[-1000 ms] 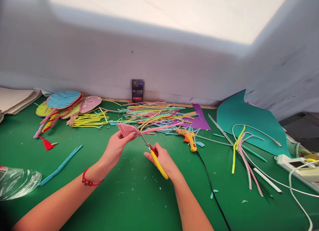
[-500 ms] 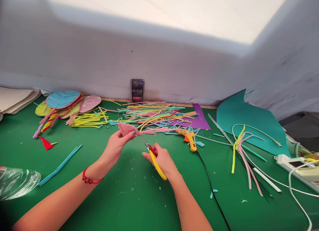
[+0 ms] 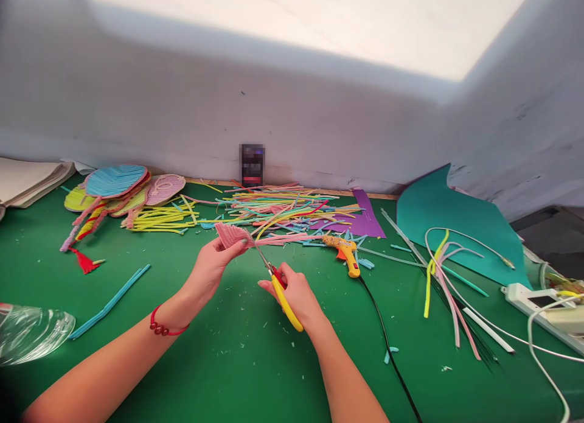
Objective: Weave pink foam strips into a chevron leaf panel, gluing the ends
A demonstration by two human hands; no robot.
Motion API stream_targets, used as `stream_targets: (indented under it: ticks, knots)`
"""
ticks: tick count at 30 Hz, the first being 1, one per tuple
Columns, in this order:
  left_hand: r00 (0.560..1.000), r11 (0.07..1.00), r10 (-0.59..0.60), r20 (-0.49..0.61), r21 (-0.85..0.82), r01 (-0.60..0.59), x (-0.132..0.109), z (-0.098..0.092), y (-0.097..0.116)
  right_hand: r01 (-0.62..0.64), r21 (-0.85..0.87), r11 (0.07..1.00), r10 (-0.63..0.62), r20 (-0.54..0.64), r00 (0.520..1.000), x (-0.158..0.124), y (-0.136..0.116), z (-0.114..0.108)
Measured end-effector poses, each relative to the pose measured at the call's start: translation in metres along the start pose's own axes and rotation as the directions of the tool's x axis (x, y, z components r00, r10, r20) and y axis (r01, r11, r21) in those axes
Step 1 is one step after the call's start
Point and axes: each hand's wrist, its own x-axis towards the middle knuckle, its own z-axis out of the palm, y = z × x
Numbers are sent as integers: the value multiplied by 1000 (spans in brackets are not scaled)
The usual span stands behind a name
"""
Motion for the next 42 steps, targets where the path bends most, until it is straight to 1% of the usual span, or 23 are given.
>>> stream_targets:
  ticks: [7, 11, 22, 31, 37, 39, 42]
  knots:
    - [1000, 1000, -19, -11, -15, 19, 0, 1, 2, 18, -2, 1000, -18, -12, 1000, 0, -2, 0]
    - [1000, 999, -28, 4, -45, 29, -1, 1, 3, 14, 6, 1000, -14, -7, 1000, -1, -2, 0]
    - [1000, 998, -5, -13, -61, 4, -2, 2, 2, 30, -5, 1000, -30, -22, 999, 0, 2, 4]
    - [1000, 997, -14, -15, -71, 13, -1, 2, 1, 31, 18, 999, -31, -16, 999, 0, 0, 5]
    - [999, 995, -32, -2, -96, 31, 0, 2, 0, 55, -32, 998, -59, -169, 984, 3, 4, 5]
    - [999, 996, -34, 3, -83, 34, 0, 1, 0, 66, -62, 996, -76, -185, 980, 6, 8, 5]
    - [999, 998, -36, 6, -52, 36, -1, 1, 0, 48, -120, 992, -74, -223, 972, 9, 13, 3]
